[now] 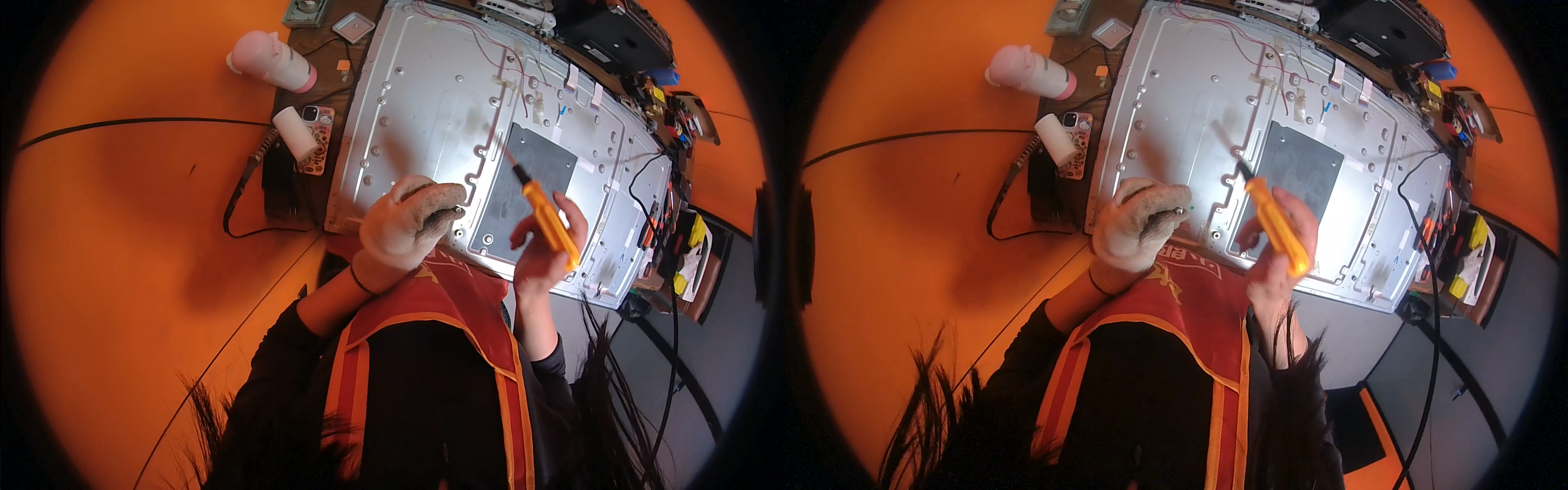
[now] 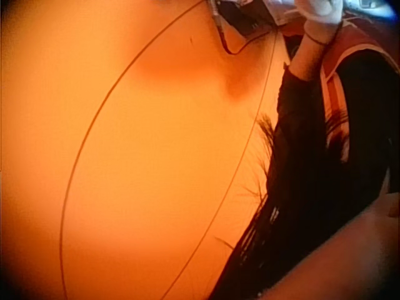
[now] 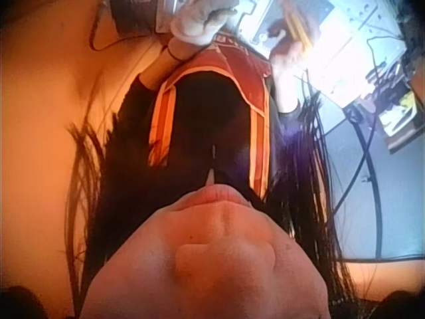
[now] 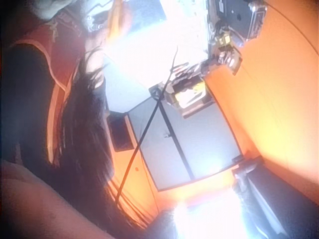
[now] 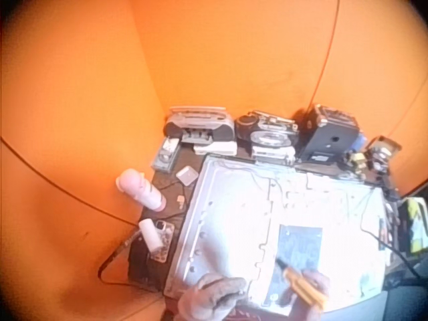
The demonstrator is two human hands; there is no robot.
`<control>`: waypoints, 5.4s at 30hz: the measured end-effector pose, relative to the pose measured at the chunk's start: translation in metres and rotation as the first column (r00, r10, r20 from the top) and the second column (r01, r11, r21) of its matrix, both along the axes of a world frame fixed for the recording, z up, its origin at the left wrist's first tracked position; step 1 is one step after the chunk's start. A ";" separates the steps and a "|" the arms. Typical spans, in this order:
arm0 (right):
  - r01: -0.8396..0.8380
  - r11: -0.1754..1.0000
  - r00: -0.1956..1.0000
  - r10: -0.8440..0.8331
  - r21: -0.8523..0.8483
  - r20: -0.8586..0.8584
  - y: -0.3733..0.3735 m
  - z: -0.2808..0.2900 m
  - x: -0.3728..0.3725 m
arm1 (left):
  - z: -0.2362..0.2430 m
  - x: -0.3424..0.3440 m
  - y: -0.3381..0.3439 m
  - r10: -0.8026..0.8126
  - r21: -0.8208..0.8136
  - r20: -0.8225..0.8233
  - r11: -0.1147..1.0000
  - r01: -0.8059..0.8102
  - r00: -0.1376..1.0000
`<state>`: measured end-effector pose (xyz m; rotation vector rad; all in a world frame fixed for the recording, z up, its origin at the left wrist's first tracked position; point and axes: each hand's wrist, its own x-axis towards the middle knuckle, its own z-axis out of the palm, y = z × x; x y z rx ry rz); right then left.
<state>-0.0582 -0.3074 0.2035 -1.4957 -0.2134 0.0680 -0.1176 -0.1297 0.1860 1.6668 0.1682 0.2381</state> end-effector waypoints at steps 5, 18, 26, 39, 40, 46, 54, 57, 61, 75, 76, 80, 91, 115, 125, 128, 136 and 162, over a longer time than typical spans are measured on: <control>0.061 0.991 0.995 -0.052 -0.121 0.080 -0.017 0.012 -0.017 | 0.000 -0.004 0.006 -0.007 0.388 0.050 0.921 -0.013 0.999; 0.160 0.987 0.987 -0.160 -0.010 0.015 -0.015 0.030 -0.024 | 0.001 -0.007 0.008 0.034 0.366 0.019 0.930 -0.039 0.999; 0.019 0.974 0.985 0.020 -0.224 0.170 -0.024 0.026 -0.018 | 0.004 -0.002 0.013 -0.034 0.648 0.107 0.760 -0.044 0.994; -0.170 0.911 0.965 0.231 -0.376 0.123 -0.016 -0.019 -0.011 | 0.009 0.004 0.012 -0.142 0.605 -0.118 0.775 0.184 0.983; -0.172 0.911 0.972 0.218 -0.374 0.084 -0.017 -0.020 -0.012 | 0.008 0.004 0.011 -0.107 0.556 -0.119 0.816 0.156 0.987; 0.077 0.983 0.997 -0.072 -0.168 0.038 -0.012 -0.014 -0.016 | 0.002 0.006 0.011 0.022 0.435 -0.189 0.898 0.063 0.982; 0.308 0.946 0.922 -0.272 0.099 -0.274 -0.011 -0.006 -0.009 | -0.003 0.011 0.014 0.053 0.149 -0.089 0.988 -0.040 0.995; 0.309 0.936 0.928 -0.258 0.169 -0.269 -0.014 -0.008 -0.008 | -0.001 0.008 0.011 0.086 0.035 -0.183 0.996 -0.081 0.979; 0.258 0.951 0.932 -0.200 0.167 -0.301 -0.017 -0.008 -0.010 | 0.000 0.009 0.010 0.081 0.012 -0.168 0.997 -0.081 0.982; 0.303 0.948 0.920 -0.263 0.100 -0.292 -0.012 -0.001 -0.010 | 0.003 0.008 0.014 -0.066 0.202 -0.003 0.977 0.065 0.998; 0.316 0.943 0.914 -0.273 0.104 -0.299 -0.013 0.000 -0.010 | 0.003 0.008 0.014 -0.061 0.194 -0.004 0.979 0.060 0.998; 0.300 0.941 0.924 -0.246 0.157 -0.294 -0.013 -0.001 -0.011 | 0.002 0.006 0.014 -0.031 0.157 -0.089 0.987 0.044 0.996; 0.160 0.979 0.945 -0.117 0.122 -0.306 -0.025 0.002 -0.002 | 0.018 0.006 0.022 -0.111 0.693 -0.146 0.698 0.181 0.983; -0.200 0.972 0.834 0.233 0.120 -0.500 -0.002 -0.049 0.028 | -0.010 0.034 0.072 -0.192 0.581 -0.531 0.627 0.519 0.825; -0.211 0.977 0.731 0.174 0.024 -0.660 0.047 -0.090 0.059 | -0.084 0.050 0.101 -0.085 0.631 -0.498 0.647 0.428 0.863; -0.323 0.942 0.803 0.222 -0.091 -0.553 0.065 -0.090 0.074 | -0.097 0.059 0.105 0.028 0.637 -0.444 0.713 0.293 0.896; -0.456 0.820 0.888 0.390 -0.346 -0.245 0.118 -0.101 0.114 | -0.128 0.099 0.131 0.251 0.563 -0.425 0.826 0.037 0.870; -0.340 0.711 0.849 0.513 -0.616 0.124 0.201 -0.121 0.101 | -0.196 0.144 0.146 0.506 0.685 -0.289 0.703 -0.194 0.812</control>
